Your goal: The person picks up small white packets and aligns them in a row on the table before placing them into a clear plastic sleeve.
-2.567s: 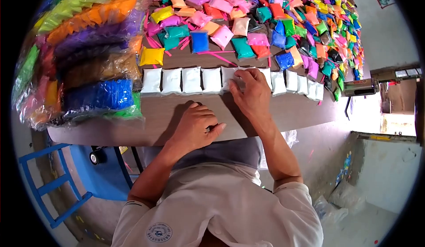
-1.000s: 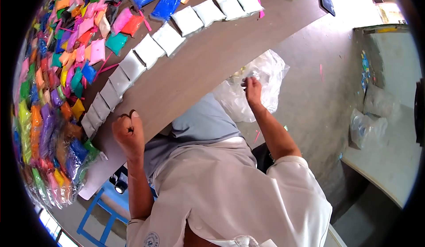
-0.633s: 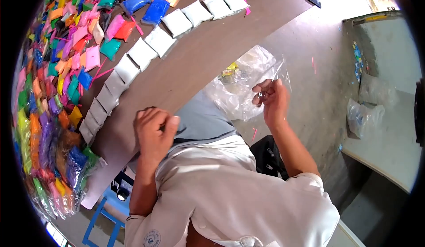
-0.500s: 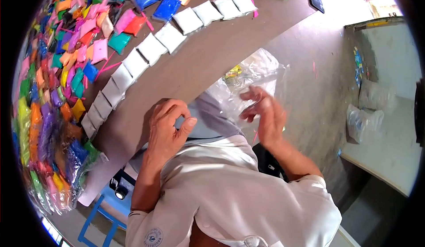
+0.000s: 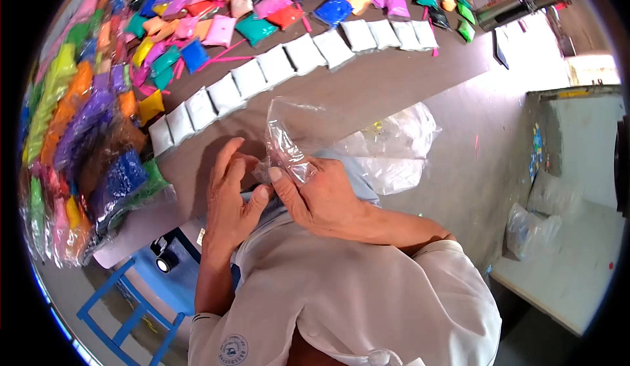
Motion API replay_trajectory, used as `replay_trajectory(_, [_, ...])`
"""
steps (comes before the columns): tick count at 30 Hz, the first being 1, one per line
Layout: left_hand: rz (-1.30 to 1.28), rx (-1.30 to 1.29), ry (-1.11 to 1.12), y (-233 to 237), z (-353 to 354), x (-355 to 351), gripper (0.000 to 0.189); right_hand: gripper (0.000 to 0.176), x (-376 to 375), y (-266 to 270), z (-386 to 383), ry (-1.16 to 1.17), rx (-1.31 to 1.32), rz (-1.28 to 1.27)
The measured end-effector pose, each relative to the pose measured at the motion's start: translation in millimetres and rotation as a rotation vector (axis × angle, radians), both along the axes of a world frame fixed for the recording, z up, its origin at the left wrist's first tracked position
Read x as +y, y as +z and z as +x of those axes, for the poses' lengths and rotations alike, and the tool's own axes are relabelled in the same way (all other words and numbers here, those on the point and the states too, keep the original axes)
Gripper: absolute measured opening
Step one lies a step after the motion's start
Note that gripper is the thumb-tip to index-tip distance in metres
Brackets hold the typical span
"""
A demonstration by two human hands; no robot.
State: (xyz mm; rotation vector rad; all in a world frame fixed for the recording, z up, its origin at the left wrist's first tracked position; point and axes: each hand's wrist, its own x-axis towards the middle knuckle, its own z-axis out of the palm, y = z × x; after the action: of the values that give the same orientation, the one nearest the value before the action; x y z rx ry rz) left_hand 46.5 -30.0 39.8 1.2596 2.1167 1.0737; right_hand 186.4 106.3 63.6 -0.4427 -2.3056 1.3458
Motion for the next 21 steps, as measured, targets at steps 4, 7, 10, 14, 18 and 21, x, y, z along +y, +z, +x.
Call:
replay_trajectory(4, [0.036, 0.104, 0.086, 5, -11, -12, 0.053, 0.031, -8, 0, -19, 0.02, -0.048, 0.093])
replay_trajectory(7, [0.094, 0.126, 0.109, 7, -12, -11, 0.046, 0.025, -12, 0, -33, 0.049, -0.022, 0.031])
replay_trajectory(10, [0.066, 0.155, 0.135, 14, -10, -4, 0.04, 0.032, -5, 1, -43, 0.119, -0.122, -0.191])
replay_trajectory(14, [0.005, 0.073, 0.188, 0, -9, 2, 0.039, 0.045, -9, -7, -47, 0.098, -0.126, -0.212])
replay_trajectory(18, [-0.035, 0.237, 0.166, -23, -11, 1, 0.037, 0.052, -11, -2, -41, 0.191, -0.093, 0.004])
replay_trajectory(21, [0.1, 0.024, 0.283, -27, -13, 6, 0.021, 0.045, 10, -7, -27, 0.191, -0.035, 0.23])
